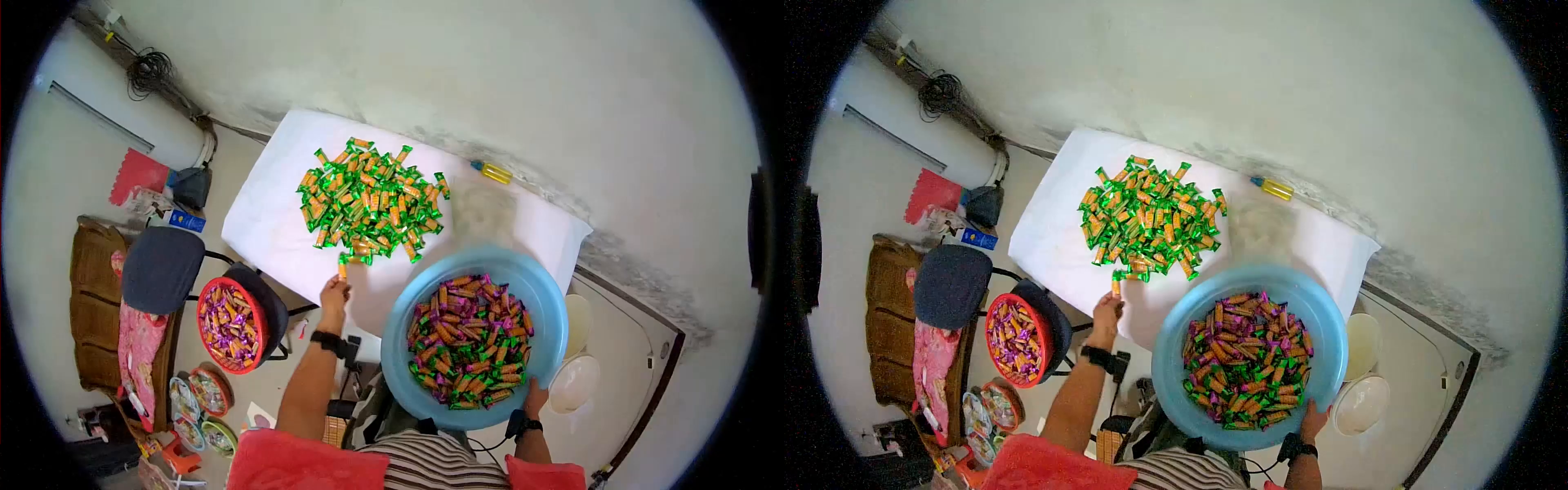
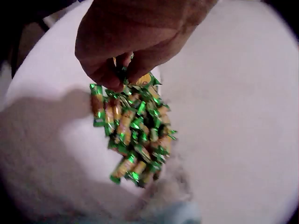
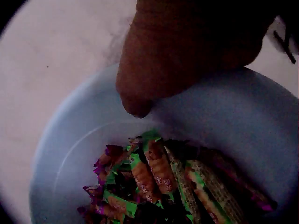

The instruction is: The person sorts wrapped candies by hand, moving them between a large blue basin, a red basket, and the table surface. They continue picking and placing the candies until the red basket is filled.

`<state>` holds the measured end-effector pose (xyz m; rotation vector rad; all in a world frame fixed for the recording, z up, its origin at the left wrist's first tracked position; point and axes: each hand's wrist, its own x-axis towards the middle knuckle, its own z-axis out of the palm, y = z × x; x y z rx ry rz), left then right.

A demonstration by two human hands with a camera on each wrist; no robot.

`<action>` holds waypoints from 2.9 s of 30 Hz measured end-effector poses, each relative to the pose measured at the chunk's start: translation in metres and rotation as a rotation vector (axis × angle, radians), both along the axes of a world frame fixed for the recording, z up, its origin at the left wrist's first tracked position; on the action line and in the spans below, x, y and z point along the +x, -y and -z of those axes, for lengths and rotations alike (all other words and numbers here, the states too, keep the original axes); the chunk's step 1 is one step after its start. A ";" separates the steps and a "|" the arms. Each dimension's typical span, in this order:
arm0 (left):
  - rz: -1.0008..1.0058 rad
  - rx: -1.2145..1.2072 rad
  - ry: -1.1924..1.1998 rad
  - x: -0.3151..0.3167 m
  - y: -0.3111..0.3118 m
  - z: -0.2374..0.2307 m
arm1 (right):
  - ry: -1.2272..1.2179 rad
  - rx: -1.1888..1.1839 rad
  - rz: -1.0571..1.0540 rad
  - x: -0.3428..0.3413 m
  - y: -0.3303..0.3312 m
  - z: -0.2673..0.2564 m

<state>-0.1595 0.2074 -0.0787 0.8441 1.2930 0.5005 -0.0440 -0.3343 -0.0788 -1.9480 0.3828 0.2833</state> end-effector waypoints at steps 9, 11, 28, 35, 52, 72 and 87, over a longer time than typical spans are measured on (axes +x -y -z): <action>-0.049 0.195 -0.041 0.033 -0.081 0.034 | -0.106 -0.096 0.068 0.000 0.002 -0.003; 0.085 0.228 -0.158 0.027 -0.073 0.040 | -0.098 -0.125 0.055 0.002 0.004 0.006; 1.520 1.027 -0.095 0.063 0.214 -0.071 | -0.119 -0.054 0.100 0.004 -0.029 -0.040; 1.856 1.062 -0.464 0.059 0.221 -0.035 | -0.027 0.109 0.125 -0.001 -0.020 -0.023; 0.153 0.200 0.025 0.007 -0.004 -0.043 | -0.063 0.041 0.184 0.006 -0.048 -0.056; 0.366 0.394 -0.004 0.025 0.030 -0.057 | -0.050 -0.207 0.135 0.002 -0.034 -0.042; 1.870 0.919 -0.282 0.079 0.272 -0.024 | -0.040 -0.038 0.144 0.002 -0.032 -0.047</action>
